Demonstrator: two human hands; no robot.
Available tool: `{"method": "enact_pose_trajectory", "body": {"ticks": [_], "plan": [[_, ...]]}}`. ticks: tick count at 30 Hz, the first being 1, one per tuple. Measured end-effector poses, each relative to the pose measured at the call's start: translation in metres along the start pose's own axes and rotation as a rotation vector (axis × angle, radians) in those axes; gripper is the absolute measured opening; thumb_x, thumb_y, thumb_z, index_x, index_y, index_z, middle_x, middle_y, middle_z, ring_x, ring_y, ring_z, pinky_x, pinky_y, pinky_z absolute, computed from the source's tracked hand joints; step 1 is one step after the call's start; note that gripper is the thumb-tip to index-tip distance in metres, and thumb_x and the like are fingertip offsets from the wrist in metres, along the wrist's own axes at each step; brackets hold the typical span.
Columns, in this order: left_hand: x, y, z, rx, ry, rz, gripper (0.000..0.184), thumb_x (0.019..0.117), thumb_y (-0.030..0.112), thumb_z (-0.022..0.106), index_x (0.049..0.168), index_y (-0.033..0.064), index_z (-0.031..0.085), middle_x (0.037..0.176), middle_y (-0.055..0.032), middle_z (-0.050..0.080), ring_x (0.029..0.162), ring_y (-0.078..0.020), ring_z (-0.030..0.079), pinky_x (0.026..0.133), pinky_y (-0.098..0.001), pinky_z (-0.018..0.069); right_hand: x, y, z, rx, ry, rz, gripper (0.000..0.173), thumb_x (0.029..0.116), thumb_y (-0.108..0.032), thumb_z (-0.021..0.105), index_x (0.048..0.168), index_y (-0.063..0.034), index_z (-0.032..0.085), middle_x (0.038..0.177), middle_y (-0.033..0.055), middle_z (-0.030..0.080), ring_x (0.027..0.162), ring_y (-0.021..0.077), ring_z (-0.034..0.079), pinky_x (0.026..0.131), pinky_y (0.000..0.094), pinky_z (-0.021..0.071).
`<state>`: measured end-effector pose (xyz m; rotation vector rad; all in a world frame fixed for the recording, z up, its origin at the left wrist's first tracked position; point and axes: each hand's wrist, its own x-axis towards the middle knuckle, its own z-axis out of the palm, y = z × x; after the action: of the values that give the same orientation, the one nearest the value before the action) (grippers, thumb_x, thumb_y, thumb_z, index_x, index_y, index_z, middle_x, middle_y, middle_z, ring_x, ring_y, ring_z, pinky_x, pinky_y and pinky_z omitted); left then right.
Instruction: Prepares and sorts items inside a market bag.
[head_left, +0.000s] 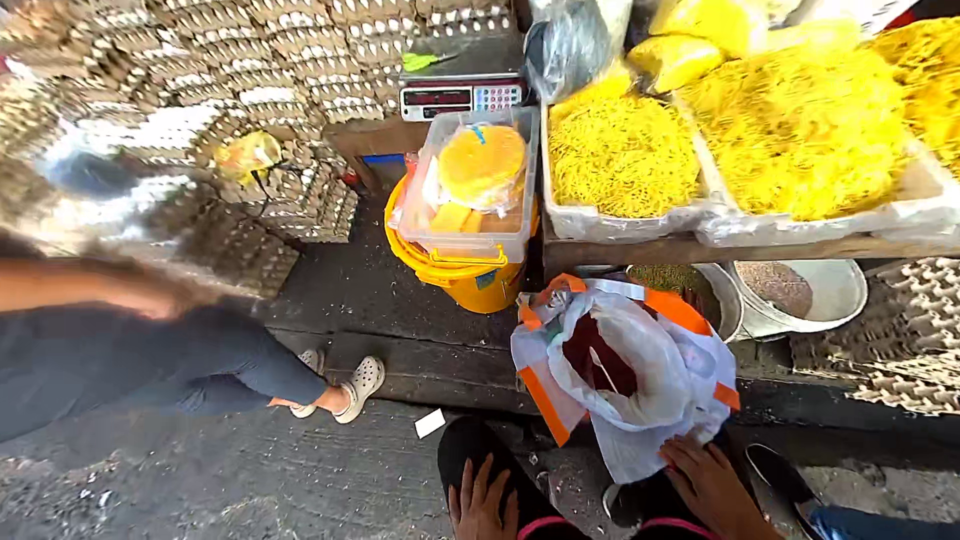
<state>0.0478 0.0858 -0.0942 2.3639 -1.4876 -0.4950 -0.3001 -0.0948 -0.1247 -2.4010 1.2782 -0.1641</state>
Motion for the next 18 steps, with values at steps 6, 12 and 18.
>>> {"method": "enact_pose_trajectory", "body": {"ticks": [6, 12, 18], "plan": [[0.018, -0.004, -0.031, -0.013, -0.194, -0.132, 0.036, 0.0983, 0.038, 0.057, 0.126, 0.0239, 0.075, 0.151, -0.0033, 0.055, 0.15, -0.0442, 0.032, 0.116, -0.0753, 0.0139, 0.023, -0.025, -0.032, 0.076, -0.24, 0.14, 0.037, 0.1027, -0.021, 0.055, 0.129, 0.0015, 0.069, 0.14, 0.027, 0.061, 0.138, 0.0479, 0.05, 0.116, 0.0699, 0.0282], [0.03, -0.013, -0.074, -0.049, -0.362, -0.27, 0.037, 0.1002, 0.041, 0.053, 0.129, 0.029, 0.072, 0.156, 0.0033, 0.05, 0.153, -0.0366, 0.028, 0.118, -0.0707, 0.0148, 0.043, -0.052, -0.039, 0.048, -0.23, 0.119, 0.036, 0.0998, -0.012, 0.057, 0.129, 0.0052, 0.067, 0.146, 0.0347, 0.051, 0.137, 0.0537, 0.048, 0.114, 0.067, 0.0366], [0.038, -0.031, -0.134, -0.243, -0.584, -0.355, 0.04, 0.1037, 0.041, 0.05, 0.138, 0.0277, 0.067, 0.161, 0.0021, 0.043, 0.156, -0.0354, 0.021, 0.119, -0.0705, 0.012, 0.087, -0.129, -0.099, 0.04, -0.655, 0.126, 0.04, 0.1031, -0.009, 0.052, 0.14, 0.0056, 0.058, 0.156, 0.0299, 0.042, 0.144, 0.0486, 0.042, 0.117, 0.0609, 0.0359]]}}
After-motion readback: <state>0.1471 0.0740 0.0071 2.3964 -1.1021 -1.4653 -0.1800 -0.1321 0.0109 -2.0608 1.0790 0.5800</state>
